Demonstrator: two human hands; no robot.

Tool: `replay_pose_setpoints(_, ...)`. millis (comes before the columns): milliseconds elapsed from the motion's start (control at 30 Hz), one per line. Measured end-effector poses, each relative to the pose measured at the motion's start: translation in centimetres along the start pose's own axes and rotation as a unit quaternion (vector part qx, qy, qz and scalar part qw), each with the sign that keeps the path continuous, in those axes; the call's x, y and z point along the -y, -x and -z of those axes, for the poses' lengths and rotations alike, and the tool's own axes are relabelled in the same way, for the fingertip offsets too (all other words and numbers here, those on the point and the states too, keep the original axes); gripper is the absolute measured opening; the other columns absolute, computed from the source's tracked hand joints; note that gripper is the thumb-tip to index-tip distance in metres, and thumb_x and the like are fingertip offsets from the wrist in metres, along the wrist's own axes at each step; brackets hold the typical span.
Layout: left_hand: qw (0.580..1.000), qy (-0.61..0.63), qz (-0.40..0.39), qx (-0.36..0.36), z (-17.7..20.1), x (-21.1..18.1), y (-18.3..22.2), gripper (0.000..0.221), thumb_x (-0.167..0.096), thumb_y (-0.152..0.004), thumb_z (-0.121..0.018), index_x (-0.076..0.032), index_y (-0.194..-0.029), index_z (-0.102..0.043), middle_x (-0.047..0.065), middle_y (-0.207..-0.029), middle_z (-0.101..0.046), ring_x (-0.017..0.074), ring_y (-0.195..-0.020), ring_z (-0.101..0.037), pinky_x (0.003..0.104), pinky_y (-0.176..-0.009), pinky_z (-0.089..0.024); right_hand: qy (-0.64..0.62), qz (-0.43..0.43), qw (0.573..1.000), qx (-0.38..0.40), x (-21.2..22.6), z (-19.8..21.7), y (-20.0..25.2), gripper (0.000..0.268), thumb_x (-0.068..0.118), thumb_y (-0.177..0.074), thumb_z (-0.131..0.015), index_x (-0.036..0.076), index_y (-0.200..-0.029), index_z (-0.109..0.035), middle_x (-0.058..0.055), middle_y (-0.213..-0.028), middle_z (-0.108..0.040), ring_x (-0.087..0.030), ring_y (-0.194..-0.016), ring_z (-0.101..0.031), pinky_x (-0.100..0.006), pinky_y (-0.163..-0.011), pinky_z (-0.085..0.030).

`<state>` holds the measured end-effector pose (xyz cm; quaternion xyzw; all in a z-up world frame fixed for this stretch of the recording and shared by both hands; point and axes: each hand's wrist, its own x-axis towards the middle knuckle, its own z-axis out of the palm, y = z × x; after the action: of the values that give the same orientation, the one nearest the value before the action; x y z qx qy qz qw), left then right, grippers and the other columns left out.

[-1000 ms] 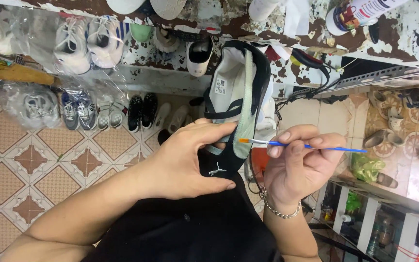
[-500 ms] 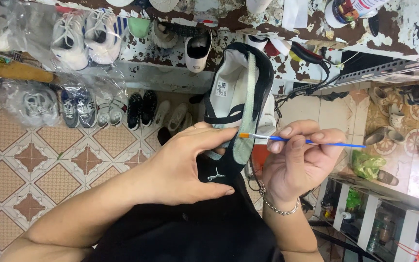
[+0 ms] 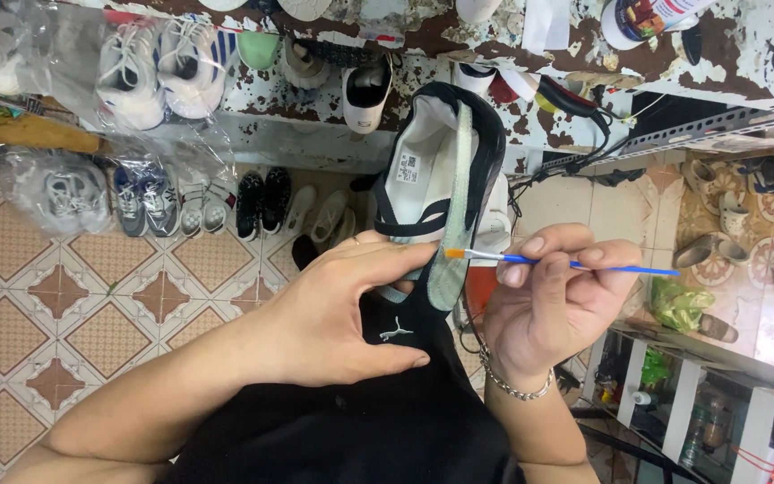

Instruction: Apply adhesive or sealant to a shoe sole using a brush.

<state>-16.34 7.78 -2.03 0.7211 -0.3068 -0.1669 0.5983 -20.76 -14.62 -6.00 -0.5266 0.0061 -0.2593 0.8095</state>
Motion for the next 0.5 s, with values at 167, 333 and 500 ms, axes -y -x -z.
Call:
replay_pose_setpoints(167, 1.000, 0.004, -0.004, 0.001, 0.11, 0.07, 0.04, 0.093, -0.025, -0.072, -0.092, 0.003, -0.150, -0.049, 0.012, -0.121, -0.067, 0.0223, -0.106, -0.065, 0.033, -0.096, -0.054, -0.013, 0.000, 1.000, 0.017, -0.05, -0.47, -0.05, 0.023, 0.006, -0.113, -0.063, 0.010, -0.119, -0.041, -0.018, -0.101, -0.061, -0.014, -0.070, -0.057, -0.022, -0.066, -0.054)
replay_pose_setpoints(333, 1.000, 0.001, -0.005, 0.006, 0.29, 0.03, 0.07, 0.092, -0.026, -0.073, -0.091, 0.003, -0.150, -0.050, 0.012, -0.119, -0.068, 0.0225, -0.105, -0.065, 0.033, -0.095, -0.054, -0.005, 0.005, 1.000, -0.011, -0.43, -0.26, -0.09, 0.022, 0.003, -0.118, -0.062, 0.008, -0.119, -0.040, -0.017, -0.100, -0.058, -0.015, -0.073, -0.056, -0.023, -0.071, -0.054)
replay_pose_setpoints(500, 1.000, -0.001, -0.009, 0.002, 0.24, 0.09, 0.22, 0.091, -0.027, -0.074, -0.091, 0.004, -0.149, -0.051, 0.012, -0.119, -0.068, 0.0228, -0.106, -0.065, 0.034, -0.095, -0.054, -0.007, 0.006, 1.000, 0.003, -0.21, -0.69, -0.20, 0.021, 0.002, -0.115, -0.061, 0.008, -0.118, -0.041, -0.018, -0.102, -0.060, -0.014, -0.071, -0.057, -0.022, -0.069, -0.054)
